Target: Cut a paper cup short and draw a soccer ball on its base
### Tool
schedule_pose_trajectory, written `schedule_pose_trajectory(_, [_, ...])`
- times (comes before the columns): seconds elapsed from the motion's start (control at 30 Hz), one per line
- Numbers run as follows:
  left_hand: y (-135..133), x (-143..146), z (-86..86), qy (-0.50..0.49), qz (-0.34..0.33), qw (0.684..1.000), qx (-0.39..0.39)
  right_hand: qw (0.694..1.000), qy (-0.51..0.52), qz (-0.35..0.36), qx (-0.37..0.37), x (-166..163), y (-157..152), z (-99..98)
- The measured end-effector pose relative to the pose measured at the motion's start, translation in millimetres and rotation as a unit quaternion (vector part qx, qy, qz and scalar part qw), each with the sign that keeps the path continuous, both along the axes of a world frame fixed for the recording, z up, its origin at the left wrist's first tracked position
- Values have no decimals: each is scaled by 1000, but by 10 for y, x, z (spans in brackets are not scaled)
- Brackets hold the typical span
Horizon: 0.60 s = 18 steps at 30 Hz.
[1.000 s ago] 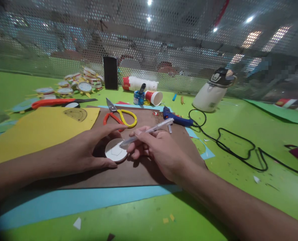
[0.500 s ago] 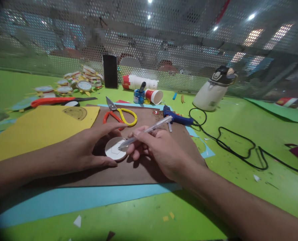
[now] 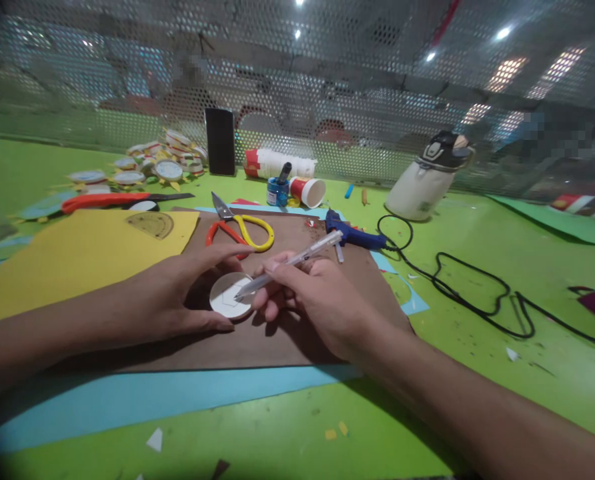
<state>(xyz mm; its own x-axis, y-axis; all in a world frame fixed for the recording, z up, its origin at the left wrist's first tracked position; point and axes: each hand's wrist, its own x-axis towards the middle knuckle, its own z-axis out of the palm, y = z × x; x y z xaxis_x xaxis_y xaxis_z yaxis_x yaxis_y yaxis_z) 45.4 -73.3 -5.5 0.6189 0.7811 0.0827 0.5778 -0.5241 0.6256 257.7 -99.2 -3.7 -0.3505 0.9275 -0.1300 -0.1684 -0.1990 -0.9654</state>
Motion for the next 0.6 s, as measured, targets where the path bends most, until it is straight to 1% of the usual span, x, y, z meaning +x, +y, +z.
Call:
schedule_pose_trajectory(0.2, [-13, -12, 6, -8, -6, 1000, -6, 1000, -4, 5, 8, 7, -7, 7])
schedule_pose_trajectory(0.33, [-4, -8, -7, -9, -3, 1000, 7, 1000, -4, 4, 2, 6, -7, 2])
schedule_pose_trajectory(0.6, [6, 5, 6, -8, -6, 1000, 1, 1000, -15, 1, -4, 7, -17, 22])
